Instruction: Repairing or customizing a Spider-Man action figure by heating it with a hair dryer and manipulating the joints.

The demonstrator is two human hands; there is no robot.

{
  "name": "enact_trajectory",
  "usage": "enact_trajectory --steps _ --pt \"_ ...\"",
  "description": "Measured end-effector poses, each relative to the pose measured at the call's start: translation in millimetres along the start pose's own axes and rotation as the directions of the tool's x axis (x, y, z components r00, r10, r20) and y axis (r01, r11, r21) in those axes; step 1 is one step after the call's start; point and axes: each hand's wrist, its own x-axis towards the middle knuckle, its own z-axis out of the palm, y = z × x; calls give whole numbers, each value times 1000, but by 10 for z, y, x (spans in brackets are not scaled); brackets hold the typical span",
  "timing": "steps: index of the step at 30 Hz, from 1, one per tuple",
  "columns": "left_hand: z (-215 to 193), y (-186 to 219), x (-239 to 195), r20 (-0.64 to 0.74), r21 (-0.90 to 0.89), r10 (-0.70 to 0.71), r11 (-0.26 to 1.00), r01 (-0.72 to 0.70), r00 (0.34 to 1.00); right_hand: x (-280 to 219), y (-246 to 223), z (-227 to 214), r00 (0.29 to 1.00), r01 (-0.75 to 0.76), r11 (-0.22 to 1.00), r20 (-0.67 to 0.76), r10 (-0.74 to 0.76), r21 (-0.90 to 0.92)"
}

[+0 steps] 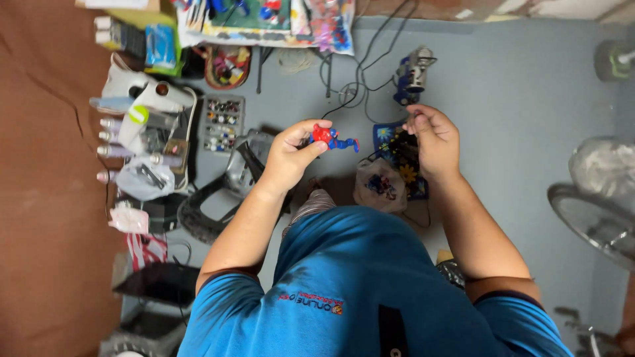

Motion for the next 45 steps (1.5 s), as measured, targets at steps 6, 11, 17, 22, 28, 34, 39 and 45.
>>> enact_trajectory --steps 6,11,17,22,28,34,39,45 --pt "-329 -359 -508 -337 9 -146 987 158 930 350 663 121 948 -289 942 88 307 -173" --pt "-671 -514 -873 -508 73 -191 962 263 840 1064 1472 674 884 -461 882 42 466 -100" --pt "-1029 -540 -1114 -590 145 -298 875 461 751 2060 2759 1252 864 -503 828 -162 477 -247" --pt "-1187 -638 -1318 -618 156 -254 888 433 744 2658 3977 1177 972 -231 836 -153 178 -497" --pt "-1273 -704 -1462 -667 37 -355 863 504 655 3001 4301 1259 987 -158 601 -128 93 -783" --pt "-1319 -739 -1419 -673 -51 -422 846 531 608 3101 4149 1404 989 -148 540 -138 60 -828" --pt "-1372 -894 -1313 -659 -45 -387 876 480 645 3121 4100 1258 953 137 509 -28 -303 -850" --pt "-1511 -827 -821 -569 115 -257 916 385 781 2339 3120 1285 977 -50 802 -195 -84 -595"
